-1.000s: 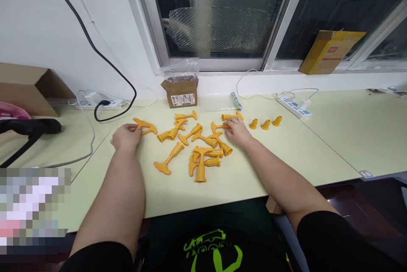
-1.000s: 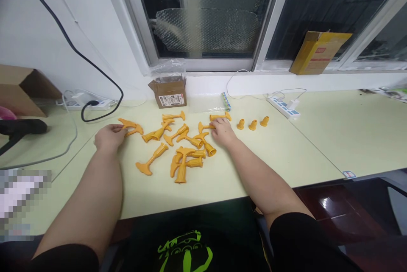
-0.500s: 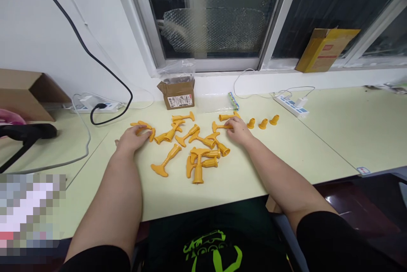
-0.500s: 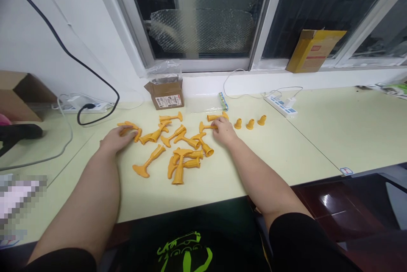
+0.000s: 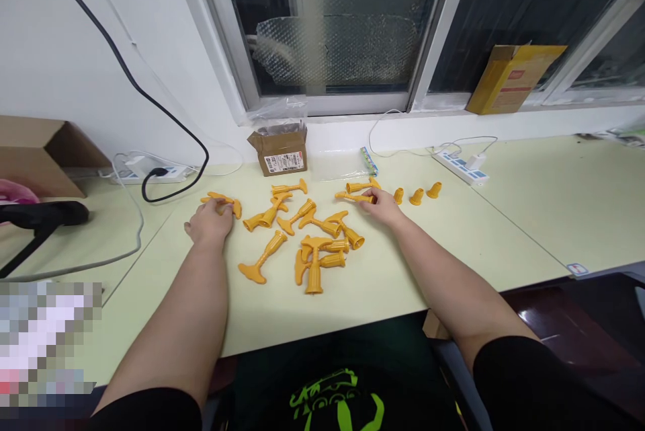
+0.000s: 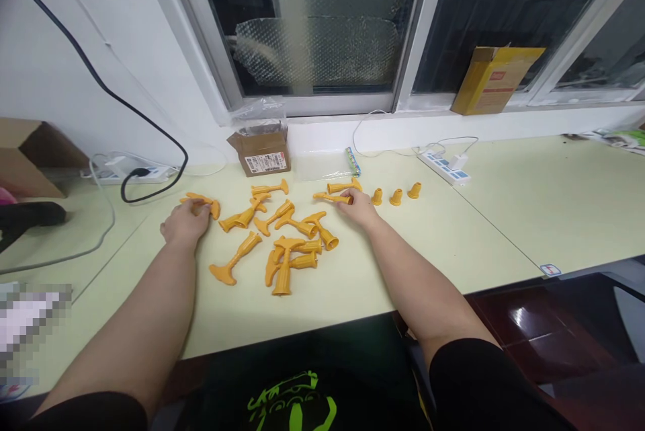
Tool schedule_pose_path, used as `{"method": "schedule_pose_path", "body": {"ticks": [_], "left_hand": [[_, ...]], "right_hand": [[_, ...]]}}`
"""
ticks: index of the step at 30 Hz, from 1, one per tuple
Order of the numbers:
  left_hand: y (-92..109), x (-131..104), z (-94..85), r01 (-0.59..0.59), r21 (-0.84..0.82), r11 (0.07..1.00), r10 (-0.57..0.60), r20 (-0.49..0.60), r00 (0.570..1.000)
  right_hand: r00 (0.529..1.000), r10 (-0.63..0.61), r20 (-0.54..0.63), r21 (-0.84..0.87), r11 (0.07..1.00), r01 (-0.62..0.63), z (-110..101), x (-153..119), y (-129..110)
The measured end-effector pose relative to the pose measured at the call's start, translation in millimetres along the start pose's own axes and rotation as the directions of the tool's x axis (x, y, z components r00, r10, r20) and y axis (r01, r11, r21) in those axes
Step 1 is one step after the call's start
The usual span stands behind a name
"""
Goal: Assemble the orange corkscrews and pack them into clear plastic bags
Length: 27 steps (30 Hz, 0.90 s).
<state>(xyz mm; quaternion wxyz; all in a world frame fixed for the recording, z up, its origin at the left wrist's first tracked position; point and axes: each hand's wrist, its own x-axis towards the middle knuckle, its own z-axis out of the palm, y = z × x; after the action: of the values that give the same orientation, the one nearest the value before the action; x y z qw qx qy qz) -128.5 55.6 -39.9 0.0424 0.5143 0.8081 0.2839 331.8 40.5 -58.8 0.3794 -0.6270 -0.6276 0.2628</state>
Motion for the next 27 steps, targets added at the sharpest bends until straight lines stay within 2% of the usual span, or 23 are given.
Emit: {"method": "schedule_pose_path", "body": {"ticks": [2,4,6,8,10,12,14,15,17,19,21,23,25,27], "left_hand": [[3.5,-4.8,-3.5,-0.023,-0.056,0.998,0.02,-0.061,0.998],[12.5,-13.4,-10.0,-0.086,-0.088,0.992,0.07,-0.172,0.983],[26.8,-25.7,-17.3,-0.234,-0.095,0.968,0.203,-0.259,0.944],[44.6,-41.1,-22.5,-0.431,-0.117,0.895,0.388,-0.273,0.88],[63.6,-58.8,-23.6,-0.626,-0.159,0.764,0.59,-0.22,0.777],[81.2,-77.3,-21.0,-0.764,-0.215,0.608,0.754,-0.146,0.641],[95.8,-94.7,-16.9,-0.852,-0.276,0.445,0.866,-0.109,0.488],[101.6,-102.3,-15.0,-0.874,-0.302,0.38,0.9,-0.097,0.425],[110.1,-114.6,-12.3,-0.885,-0.372,0.281,0.94,-0.078,0.332],[114.7,-122.2,-11.0,-0.86,-0.461,0.218,0.956,-0.077,0.283],[116.2,-125.4,-10.0,-0.822,-0.535,0.195,0.952,-0.097,0.289],[115.5,-125.8,-8.1,-0.786,-0.579,0.218,0.934,-0.109,0.339],[113.5,-125.0,-4.9,-0.74,-0.612,0.279,0.902,-0.098,0.42],[111.5,-124.7,-0.9,-0.664,-0.66,0.352,0.845,-0.08,0.528]], "right_hand": [[0.994,0.106,-0.013,0.187,0.977,-0.101,-1.4,0.9,-2.2],[0.978,0.209,-0.001,0.398,0.897,-0.191,-2.8,1.2,-6.7],[0.959,0.276,0.059,0.56,0.786,-0.26,-3.9,-0.3,-14.1],[0.947,0.282,0.152,0.644,0.699,-0.312,-4.7,-4.0,-24.0],[0.93,0.242,0.278,0.685,0.629,-0.368,-5.5,-9.8,-35.1],[0.87,0.183,0.458,0.687,0.548,-0.477,-7.0,-16.4,-45.4],[0.749,0.097,0.656,0.63,0.477,-0.613,-9.5,-22.2,-52.6],[0.68,0.041,0.732,0.59,0.461,-0.663,-10.8,-24.7,-54.6],[0.576,-0.066,0.815,0.531,0.486,-0.694,-13.1,-28.6,-55.6],[0.533,-0.137,0.835,0.512,0.55,-0.66,-13.9,-31.3,-54.2],[0.532,-0.171,0.829,0.516,0.6,-0.611,-12.7,-33.4,-52.5],[0.552,-0.19,0.812,0.533,0.627,-0.568,-9.9,-35.5,-52.5],[0.58,-0.202,0.789,0.551,0.651,-0.523,-5.7,-38.4,-54.7],[0.62,-0.211,0.756,0.56,0.7,-0.444,-0.4,-42.3,-58.2]]}}
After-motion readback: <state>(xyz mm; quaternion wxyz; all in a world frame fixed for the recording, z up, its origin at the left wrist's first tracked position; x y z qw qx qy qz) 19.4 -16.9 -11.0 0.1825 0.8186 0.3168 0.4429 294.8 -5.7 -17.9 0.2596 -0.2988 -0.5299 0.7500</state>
